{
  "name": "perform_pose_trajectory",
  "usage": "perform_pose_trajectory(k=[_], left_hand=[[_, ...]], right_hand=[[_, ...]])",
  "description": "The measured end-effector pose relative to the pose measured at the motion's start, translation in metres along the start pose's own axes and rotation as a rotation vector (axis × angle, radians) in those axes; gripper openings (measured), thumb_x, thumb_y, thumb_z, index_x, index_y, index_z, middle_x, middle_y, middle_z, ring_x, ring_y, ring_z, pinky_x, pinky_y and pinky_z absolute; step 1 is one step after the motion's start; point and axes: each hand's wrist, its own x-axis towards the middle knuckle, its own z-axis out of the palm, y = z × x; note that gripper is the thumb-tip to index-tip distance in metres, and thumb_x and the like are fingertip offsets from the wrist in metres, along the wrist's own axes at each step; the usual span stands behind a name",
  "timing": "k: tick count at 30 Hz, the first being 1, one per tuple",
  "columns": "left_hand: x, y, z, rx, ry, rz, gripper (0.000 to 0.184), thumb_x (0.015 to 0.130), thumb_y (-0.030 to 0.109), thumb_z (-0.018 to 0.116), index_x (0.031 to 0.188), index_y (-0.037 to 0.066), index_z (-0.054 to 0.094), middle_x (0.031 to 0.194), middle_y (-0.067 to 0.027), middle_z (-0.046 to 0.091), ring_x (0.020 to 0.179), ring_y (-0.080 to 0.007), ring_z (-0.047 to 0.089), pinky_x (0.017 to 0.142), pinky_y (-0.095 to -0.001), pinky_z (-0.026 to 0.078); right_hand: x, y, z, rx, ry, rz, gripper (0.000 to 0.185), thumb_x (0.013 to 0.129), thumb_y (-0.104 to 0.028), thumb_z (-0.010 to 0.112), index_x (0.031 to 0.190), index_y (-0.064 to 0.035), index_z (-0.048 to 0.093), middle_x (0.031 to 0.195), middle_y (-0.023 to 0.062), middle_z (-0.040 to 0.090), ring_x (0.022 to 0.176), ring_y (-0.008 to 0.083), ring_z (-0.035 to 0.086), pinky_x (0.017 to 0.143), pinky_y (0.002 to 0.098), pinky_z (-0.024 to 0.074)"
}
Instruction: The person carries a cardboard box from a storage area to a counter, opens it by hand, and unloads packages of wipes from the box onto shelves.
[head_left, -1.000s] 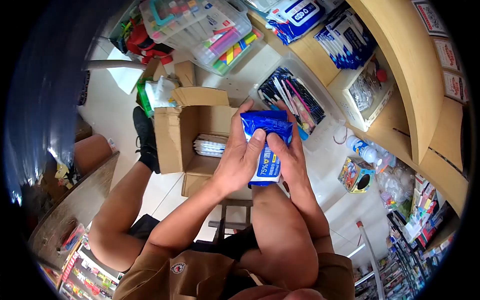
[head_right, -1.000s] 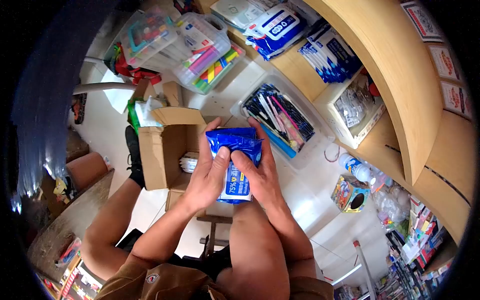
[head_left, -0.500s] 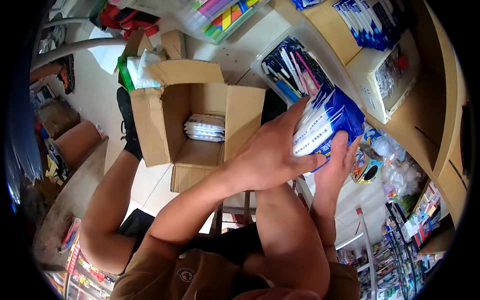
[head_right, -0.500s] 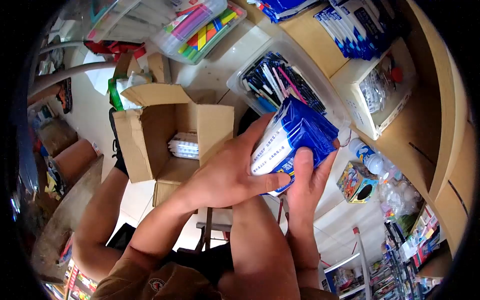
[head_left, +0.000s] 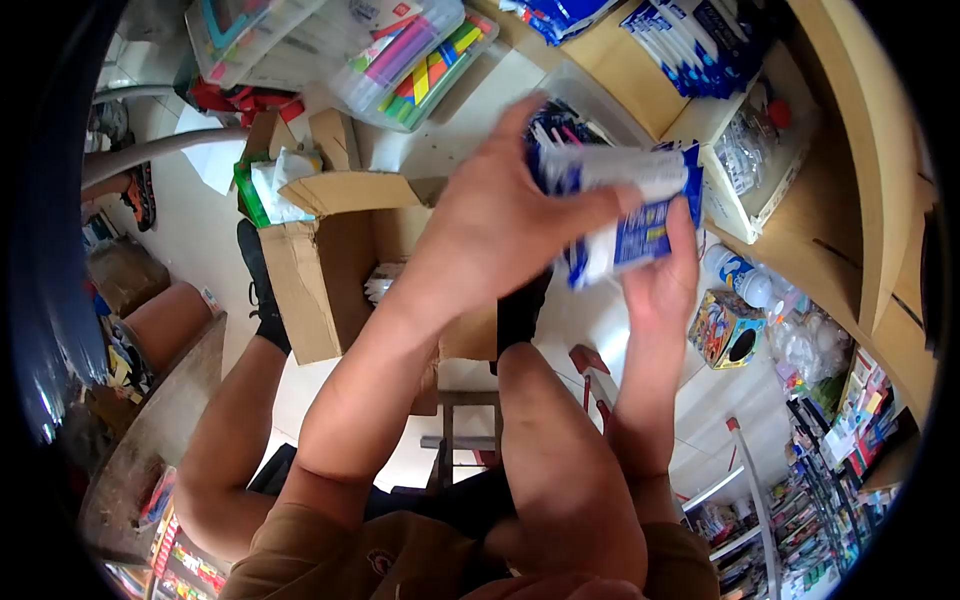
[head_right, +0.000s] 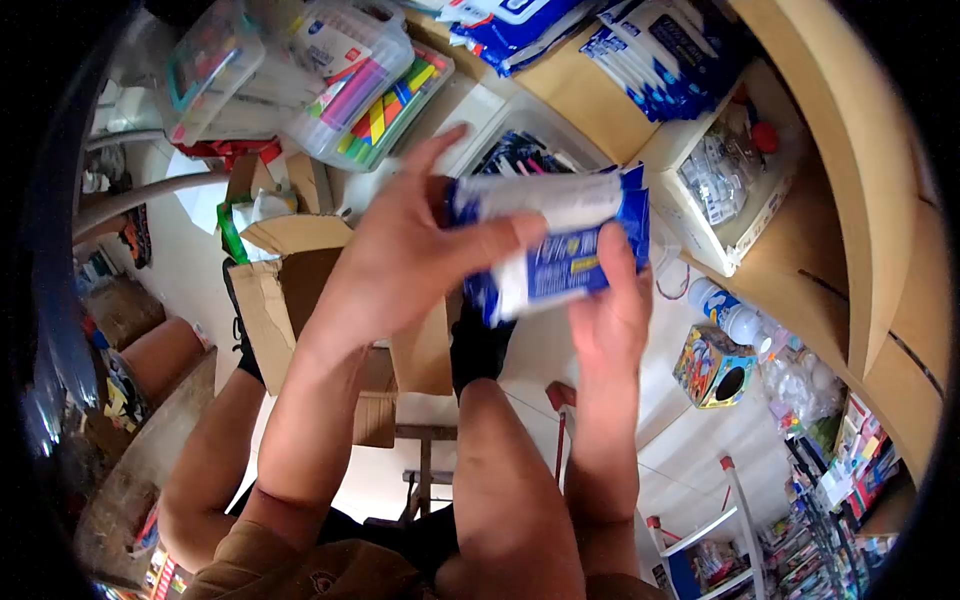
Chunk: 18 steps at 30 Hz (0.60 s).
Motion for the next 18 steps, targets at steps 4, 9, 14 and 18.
perform_pose_trajectory(k=[4,9,14,18], left_hand=[[0.03,-0.012,0.037,-0.487,0.213,-0.06,0.086,0.083,0.015,0.085,0.145,-0.013,0.033,0.115,-0.0165,0.066,0.103,-0.0185,0.066,0.094,-0.0298,0.05],[0.088,-0.024,0.071,-0.737,0.284,0.045,0.073,0.081,0.009,0.084,0.136,-0.012,0.041,0.116,-0.0161,0.066,0.103,-0.02,0.065,0.097,-0.0313,0.048],[0.15,-0.04,0.099,-0.522,0.443,0.003,0.074,0.08,0.012,0.086,0.137,-0.009,0.044,0.114,-0.0172,0.064,0.098,-0.0214,0.063,0.084,-0.0325,0.052],[0.165,-0.057,0.098,-0.319,0.541,0.045,0.07,0.08,0.018,0.086,0.134,-0.009,0.051,0.107,-0.0115,0.062,0.089,-0.0185,0.06,0.079,-0.0315,0.051]], right_hand=[[0.031,0.02,0.034,0.219,0.172,-0.073,0.047,0.096,-0.029,0.072,0.134,-0.0063,0.057,0.128,0.0082,0.066,0.12,0.0225,0.062,0.108,0.044,0.0462],[0.07,0.026,0.043,0.283,0.186,-0.194,0.052,0.095,-0.03,0.074,0.134,-0.0019,0.055,0.125,0.0093,0.065,0.117,0.0219,0.062,0.108,0.0444,0.0462],[0.082,0.015,0.024,0.587,0.094,0.102,0.065,0.097,-0.043,0.067,0.14,0.0008,0.046,0.143,0.0204,0.051,0.131,0.0354,0.049,0.115,0.0457,0.0374],[0.078,0.017,0.018,0.503,0.121,0.127,0.068,0.097,-0.039,0.067,0.141,0.0061,0.043,0.146,0.0245,0.046,0.136,0.0369,0.045,0.118,0.0463,0.0343]])
